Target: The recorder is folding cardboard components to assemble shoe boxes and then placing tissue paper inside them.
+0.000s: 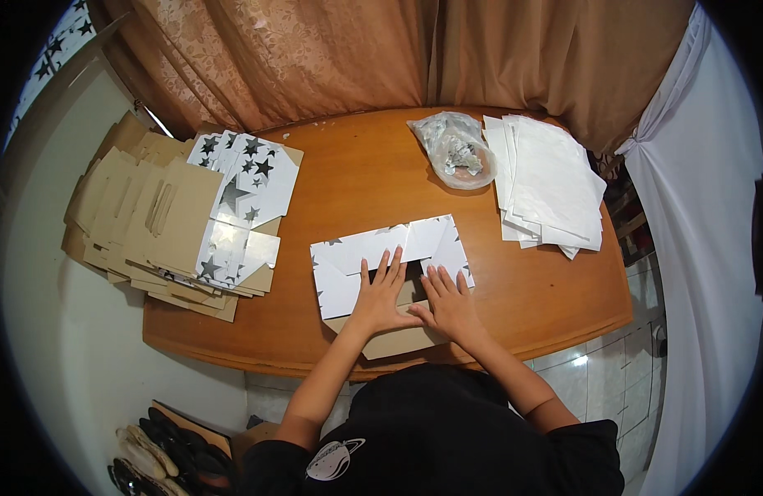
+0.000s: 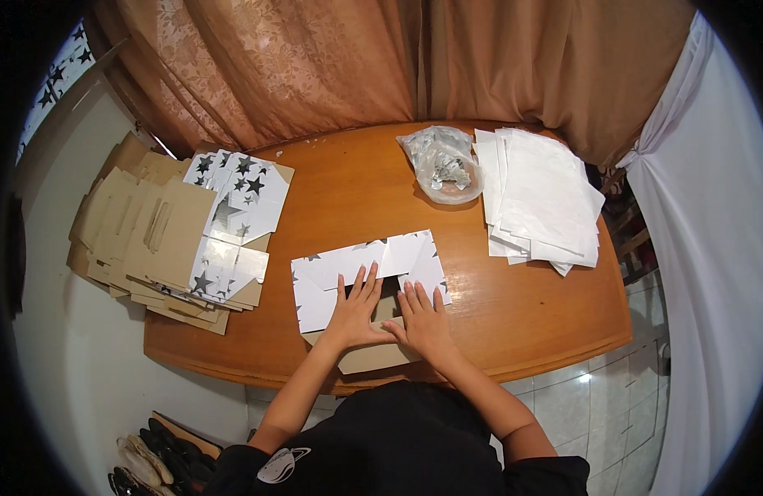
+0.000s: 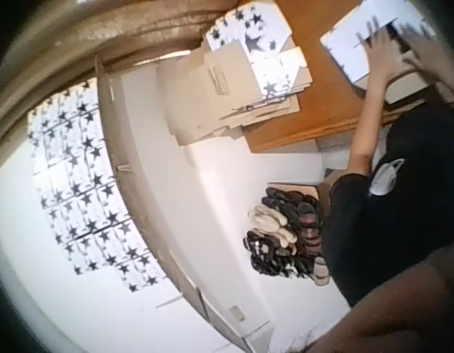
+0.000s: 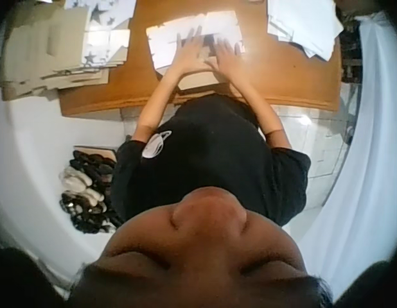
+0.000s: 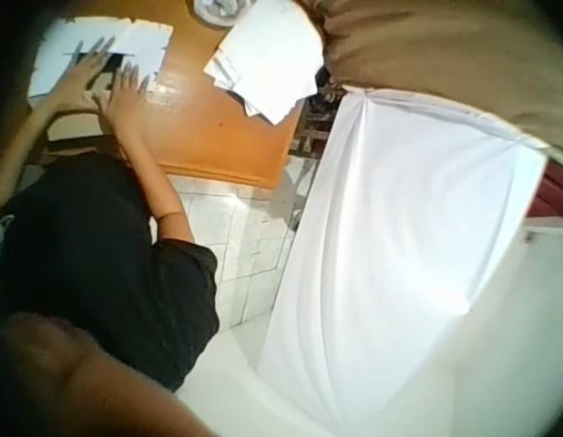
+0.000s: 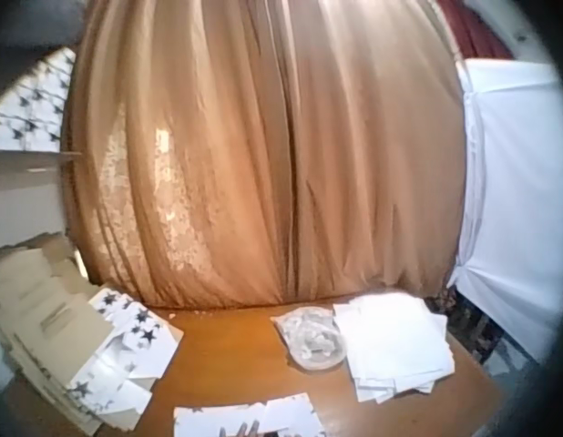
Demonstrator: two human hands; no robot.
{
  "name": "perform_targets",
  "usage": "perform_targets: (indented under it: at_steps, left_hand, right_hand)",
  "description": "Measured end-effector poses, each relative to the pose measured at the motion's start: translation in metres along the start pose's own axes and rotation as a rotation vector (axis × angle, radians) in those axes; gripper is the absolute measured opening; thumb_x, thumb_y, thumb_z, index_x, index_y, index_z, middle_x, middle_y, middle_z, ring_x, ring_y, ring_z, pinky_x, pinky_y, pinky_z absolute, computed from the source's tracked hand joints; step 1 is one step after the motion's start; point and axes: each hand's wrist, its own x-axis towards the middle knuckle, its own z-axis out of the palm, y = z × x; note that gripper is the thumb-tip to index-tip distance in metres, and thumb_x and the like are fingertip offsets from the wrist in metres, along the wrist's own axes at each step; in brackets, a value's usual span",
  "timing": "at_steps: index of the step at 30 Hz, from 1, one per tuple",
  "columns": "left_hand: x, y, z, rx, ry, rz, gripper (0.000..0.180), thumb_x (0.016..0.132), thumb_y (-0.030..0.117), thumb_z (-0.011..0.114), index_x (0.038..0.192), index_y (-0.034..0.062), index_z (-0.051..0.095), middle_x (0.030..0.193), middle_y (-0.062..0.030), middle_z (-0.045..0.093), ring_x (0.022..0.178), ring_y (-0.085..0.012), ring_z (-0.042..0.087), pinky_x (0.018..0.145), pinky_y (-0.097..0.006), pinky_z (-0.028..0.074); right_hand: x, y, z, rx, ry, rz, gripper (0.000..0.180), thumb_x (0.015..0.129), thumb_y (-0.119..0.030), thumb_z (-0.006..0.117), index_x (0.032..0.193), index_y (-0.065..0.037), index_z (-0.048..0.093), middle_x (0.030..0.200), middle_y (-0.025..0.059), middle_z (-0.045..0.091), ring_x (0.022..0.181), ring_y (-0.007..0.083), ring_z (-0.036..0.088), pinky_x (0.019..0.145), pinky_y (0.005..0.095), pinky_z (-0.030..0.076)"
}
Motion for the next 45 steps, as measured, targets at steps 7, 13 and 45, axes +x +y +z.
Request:
perform_targets:
  at_steps: [7, 13, 45]
  left_hand:
    - [-0.007, 0.007, -0.007, 0.010, 0.049, 0.067, 0.116, 0.054, 0.079, 0.053, 0.129, -0.0068, 0.035, 0.146, -0.0154, 0.015, 0.135, -0.0306, 0.009, 0.102, -0.060, 0.001]
    - [-0.015, 0.005, -0.017, -0.013, 0.031, 0.137, 0.111, 0.058, 0.078, 0.052, 0.129, -0.0060, 0.036, 0.145, -0.0140, 0.018, 0.134, -0.0311, 0.015, 0.102, -0.060, 0.003]
    - [-0.081, -0.055, -0.023, -0.251, 0.449, -0.118, 0.057, 0.063, 0.039, 0.076, 0.107, 0.0076, 0.058, 0.096, -0.0086, 0.065, 0.088, -0.0202, 0.062, 0.102, -0.046, 0.023]
  right_hand:
    - [-0.021, 0.011, 0.001, 0.142, 0.053, -0.090, 0.058, 0.087, -0.047, 0.043, 0.127, -0.006, 0.045, 0.138, 0.0143, 0.033, 0.130, 0.0305, 0.027, 0.104, 0.0521, 0.016]
    - [-0.034, 0.016, -0.020, 0.222, 0.039, -0.135, 0.045, 0.086, -0.035, 0.050, 0.125, -0.012, 0.048, 0.139, 0.0136, 0.032, 0.130, 0.0354, 0.024, 0.103, 0.0587, 0.011]
    - [-0.013, 0.047, 0.029, 0.736, 0.617, -0.037, 0.014, 0.080, -0.016, 0.060, 0.073, -0.004, 0.061, 0.098, 0.0081, 0.062, 0.106, 0.0275, 0.055, 0.103, 0.0489, 0.023]
